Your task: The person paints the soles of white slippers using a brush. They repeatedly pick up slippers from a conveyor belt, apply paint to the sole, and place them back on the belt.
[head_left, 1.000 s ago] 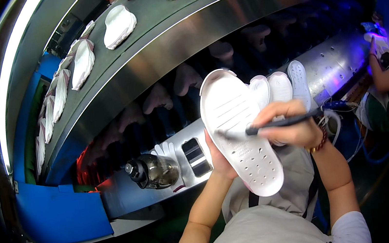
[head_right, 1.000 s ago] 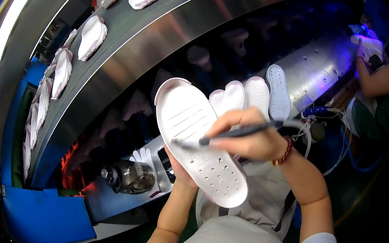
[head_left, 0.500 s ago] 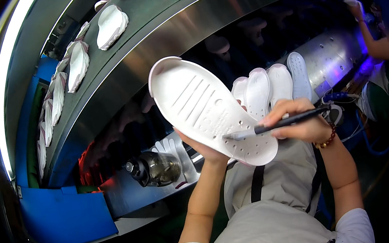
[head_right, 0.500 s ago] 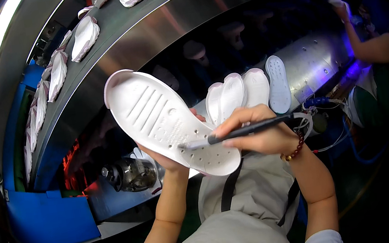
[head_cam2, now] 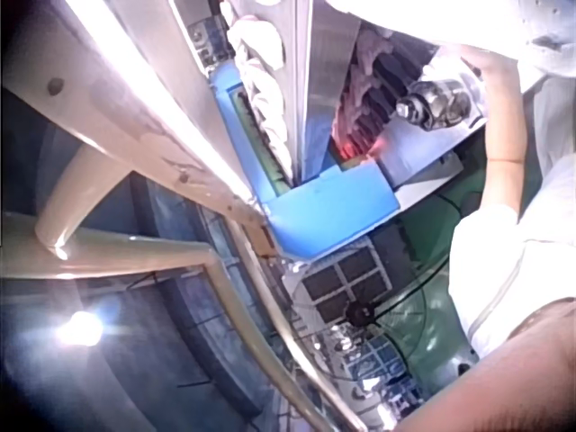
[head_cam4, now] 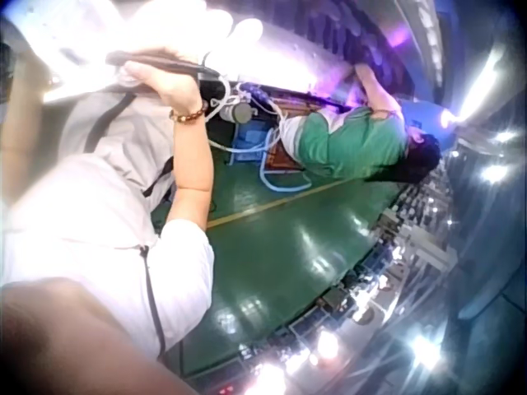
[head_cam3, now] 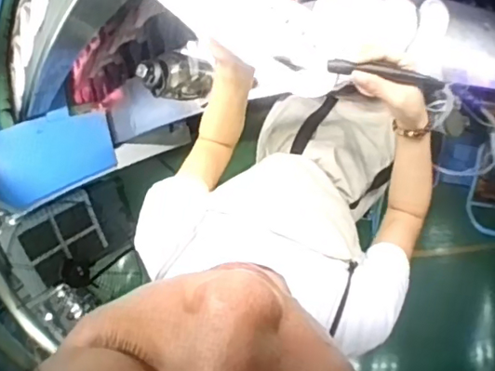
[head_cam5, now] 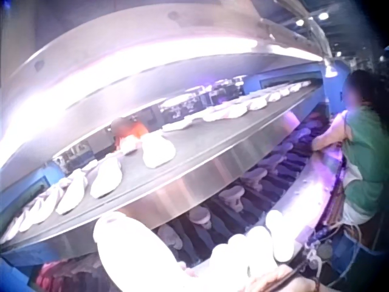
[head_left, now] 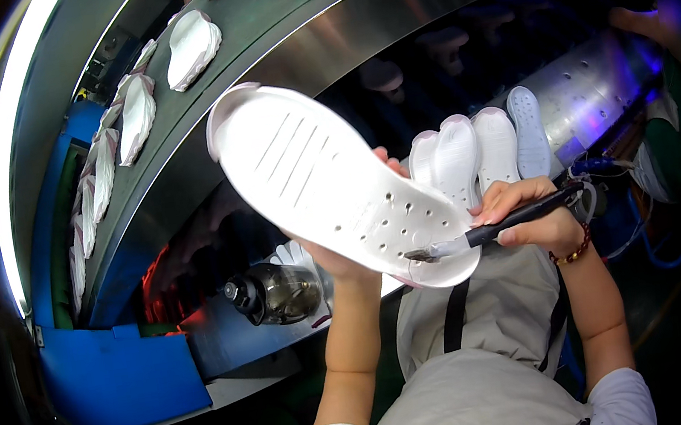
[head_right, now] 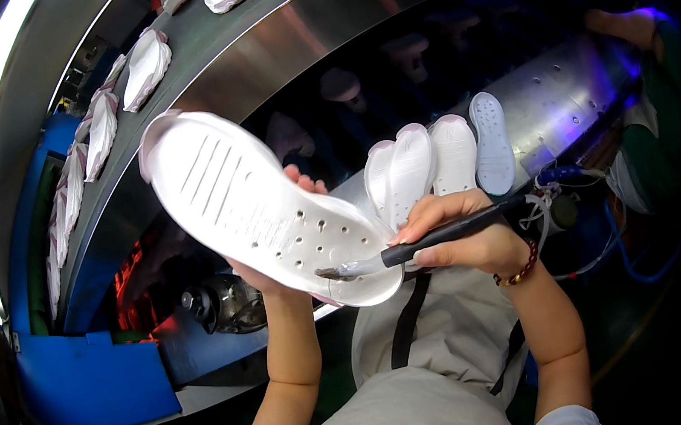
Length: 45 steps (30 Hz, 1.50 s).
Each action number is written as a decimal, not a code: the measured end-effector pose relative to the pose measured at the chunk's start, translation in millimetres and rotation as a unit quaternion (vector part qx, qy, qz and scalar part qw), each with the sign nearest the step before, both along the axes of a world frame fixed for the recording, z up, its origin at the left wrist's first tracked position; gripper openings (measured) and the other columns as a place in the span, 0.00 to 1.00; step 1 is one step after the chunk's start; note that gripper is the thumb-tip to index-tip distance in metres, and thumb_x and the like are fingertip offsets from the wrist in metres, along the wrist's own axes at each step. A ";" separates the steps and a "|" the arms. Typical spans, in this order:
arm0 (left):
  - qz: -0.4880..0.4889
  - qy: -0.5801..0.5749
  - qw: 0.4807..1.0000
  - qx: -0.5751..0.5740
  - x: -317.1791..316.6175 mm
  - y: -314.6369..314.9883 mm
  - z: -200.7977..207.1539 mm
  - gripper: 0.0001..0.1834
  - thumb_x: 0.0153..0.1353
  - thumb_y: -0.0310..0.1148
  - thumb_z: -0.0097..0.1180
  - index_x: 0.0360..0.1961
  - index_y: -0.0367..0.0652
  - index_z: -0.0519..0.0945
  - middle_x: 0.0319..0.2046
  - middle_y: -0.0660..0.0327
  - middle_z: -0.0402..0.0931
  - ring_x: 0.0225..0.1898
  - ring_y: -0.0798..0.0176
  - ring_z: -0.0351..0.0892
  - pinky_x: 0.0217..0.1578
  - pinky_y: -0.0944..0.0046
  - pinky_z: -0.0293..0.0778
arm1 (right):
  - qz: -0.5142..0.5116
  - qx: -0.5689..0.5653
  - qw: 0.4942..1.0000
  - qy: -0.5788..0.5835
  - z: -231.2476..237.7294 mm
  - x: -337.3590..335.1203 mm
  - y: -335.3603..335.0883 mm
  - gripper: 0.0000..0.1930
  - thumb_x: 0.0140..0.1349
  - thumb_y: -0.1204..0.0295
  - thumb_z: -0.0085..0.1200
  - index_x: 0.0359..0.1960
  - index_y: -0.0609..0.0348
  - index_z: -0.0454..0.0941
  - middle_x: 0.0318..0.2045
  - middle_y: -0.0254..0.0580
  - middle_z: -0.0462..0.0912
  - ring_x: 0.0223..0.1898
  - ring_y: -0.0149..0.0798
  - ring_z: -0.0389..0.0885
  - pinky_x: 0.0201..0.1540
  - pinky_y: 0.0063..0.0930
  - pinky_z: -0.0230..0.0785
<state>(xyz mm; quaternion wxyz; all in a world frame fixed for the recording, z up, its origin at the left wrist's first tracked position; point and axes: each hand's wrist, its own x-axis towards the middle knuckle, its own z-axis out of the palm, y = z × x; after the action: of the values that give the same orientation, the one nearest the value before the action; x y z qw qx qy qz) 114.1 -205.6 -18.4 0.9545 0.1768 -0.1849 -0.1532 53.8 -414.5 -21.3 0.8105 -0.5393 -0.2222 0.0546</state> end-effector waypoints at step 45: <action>-0.350 0.165 0.831 0.400 -2.8 23.8 10.0 0.32 0.45 0.43 0.49 0.50 0.35 0.64 0.41 0.54 0.70 0.37 0.64 0.73 0.39 0.69 0.68 | 0.145 -0.306 0.923 -0.182 36.0 14.9 -22.1 0.07 0.45 0.79 0.54 0.29 0.60 0.76 0.33 0.43 0.78 0.36 0.38 0.78 0.36 0.23 0.69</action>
<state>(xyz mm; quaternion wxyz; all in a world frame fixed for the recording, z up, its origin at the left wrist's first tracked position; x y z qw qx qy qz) 111.3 -181.8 -8.3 0.6997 0.4384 0.0033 -0.5642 68.7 -436.7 14.7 0.5346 -0.7237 -0.4139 0.1383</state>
